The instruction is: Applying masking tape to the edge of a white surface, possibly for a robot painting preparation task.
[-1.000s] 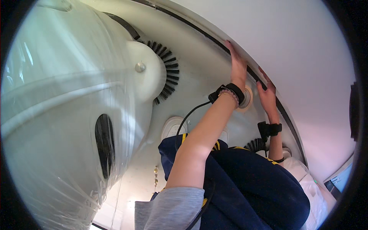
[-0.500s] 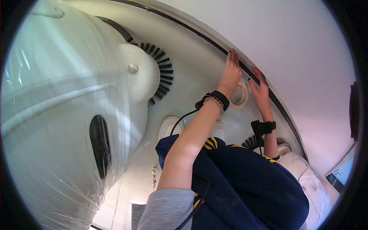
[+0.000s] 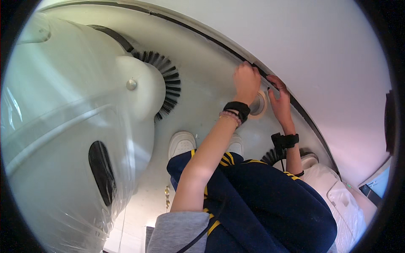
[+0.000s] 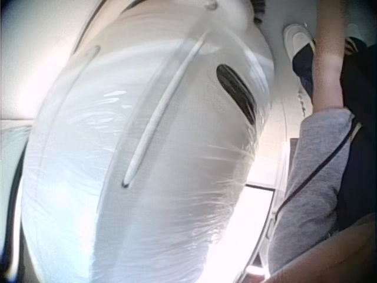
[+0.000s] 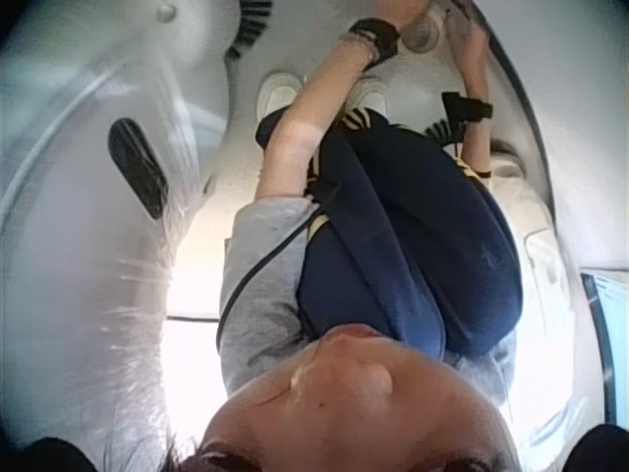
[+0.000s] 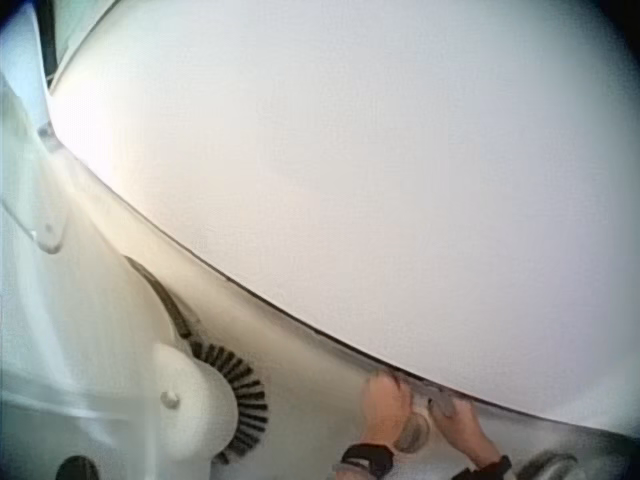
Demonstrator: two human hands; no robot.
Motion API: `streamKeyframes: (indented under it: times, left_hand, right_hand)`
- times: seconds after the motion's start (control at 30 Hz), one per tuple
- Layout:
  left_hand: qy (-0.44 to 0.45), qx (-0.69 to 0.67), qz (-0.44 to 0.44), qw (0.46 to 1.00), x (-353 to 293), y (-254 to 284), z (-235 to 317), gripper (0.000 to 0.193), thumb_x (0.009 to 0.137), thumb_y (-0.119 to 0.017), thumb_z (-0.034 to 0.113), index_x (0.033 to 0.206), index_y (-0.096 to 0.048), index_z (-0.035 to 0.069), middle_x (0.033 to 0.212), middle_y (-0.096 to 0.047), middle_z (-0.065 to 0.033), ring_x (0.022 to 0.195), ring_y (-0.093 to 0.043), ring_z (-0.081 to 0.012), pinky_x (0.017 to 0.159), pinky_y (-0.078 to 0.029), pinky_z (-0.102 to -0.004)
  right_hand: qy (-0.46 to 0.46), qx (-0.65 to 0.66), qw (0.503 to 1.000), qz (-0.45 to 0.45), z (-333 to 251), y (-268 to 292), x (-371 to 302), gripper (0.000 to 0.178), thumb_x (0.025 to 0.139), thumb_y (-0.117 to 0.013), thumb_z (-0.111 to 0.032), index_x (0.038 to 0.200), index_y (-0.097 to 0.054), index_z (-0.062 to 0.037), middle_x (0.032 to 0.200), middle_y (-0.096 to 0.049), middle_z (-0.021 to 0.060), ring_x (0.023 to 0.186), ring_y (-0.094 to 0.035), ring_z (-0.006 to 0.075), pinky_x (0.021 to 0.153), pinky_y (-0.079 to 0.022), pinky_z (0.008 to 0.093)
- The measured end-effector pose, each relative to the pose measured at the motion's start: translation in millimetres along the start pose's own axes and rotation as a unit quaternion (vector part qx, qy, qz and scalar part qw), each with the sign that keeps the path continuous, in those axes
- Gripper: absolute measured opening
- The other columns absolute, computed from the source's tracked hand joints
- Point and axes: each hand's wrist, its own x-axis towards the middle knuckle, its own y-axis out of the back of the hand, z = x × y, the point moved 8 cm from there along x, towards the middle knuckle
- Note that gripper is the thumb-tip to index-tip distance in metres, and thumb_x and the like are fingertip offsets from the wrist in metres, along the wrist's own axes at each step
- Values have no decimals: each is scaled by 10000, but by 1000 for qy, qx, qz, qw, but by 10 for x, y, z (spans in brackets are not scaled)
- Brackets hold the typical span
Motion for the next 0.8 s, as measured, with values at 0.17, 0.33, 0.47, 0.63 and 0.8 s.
streamKeyframes:
  times: [0.17,0.33,0.47,0.63,0.8]
  left_hand:
    - [-85,3,56,995,85,42,212,196,803,-546,174,767,-607,-9,754,-618,-213,747,-597,-407,655,-476,-483]
    - [-83,-20,96,992,228,25,139,245,791,-567,209,690,-616,-9,682,-609,-231,677,-596,-438,607,-488,-486]
    - [-71,4,49,996,427,-174,-135,239,811,-552,195,711,-628,-9,761,-618,-244,736,-602,-436,655,-496,-473]
    - [-139,-12,63,988,541,-315,-279,298,854,-504,207,720,-603,-40,805,-612,-270,767,-594,-444,679,-486,-488]
    - [-139,-79,104,982,545,-267,-258,276,862,-508,156,709,-547,-70,797,-592,-305,780,-584,-453,657,-464,-502]
  right_hand:
    - [-15,-30,999,-2,178,28,-76,377,812,-529,52,1180,-525,-28,1206,-552,93,1121,-520,224,945,-407,330]
    - [-11,-17,1000,1,225,38,-103,355,812,-523,57,1157,-539,-30,1208,-552,93,1105,-527,230,897,-428,330]
    - [-14,-9,1000,-9,170,44,-73,366,800,-528,69,1149,-544,-38,1210,-550,98,1104,-528,238,891,-434,336]
    - [-3,0,1000,-2,153,18,-75,380,789,-521,91,1144,-548,-40,1211,-546,100,1097,-532,233,882,-437,318]
    - [-28,21,999,-7,190,36,-81,386,781,-512,101,1140,-549,-37,1188,-551,98,1081,-540,227,863,-444,312]
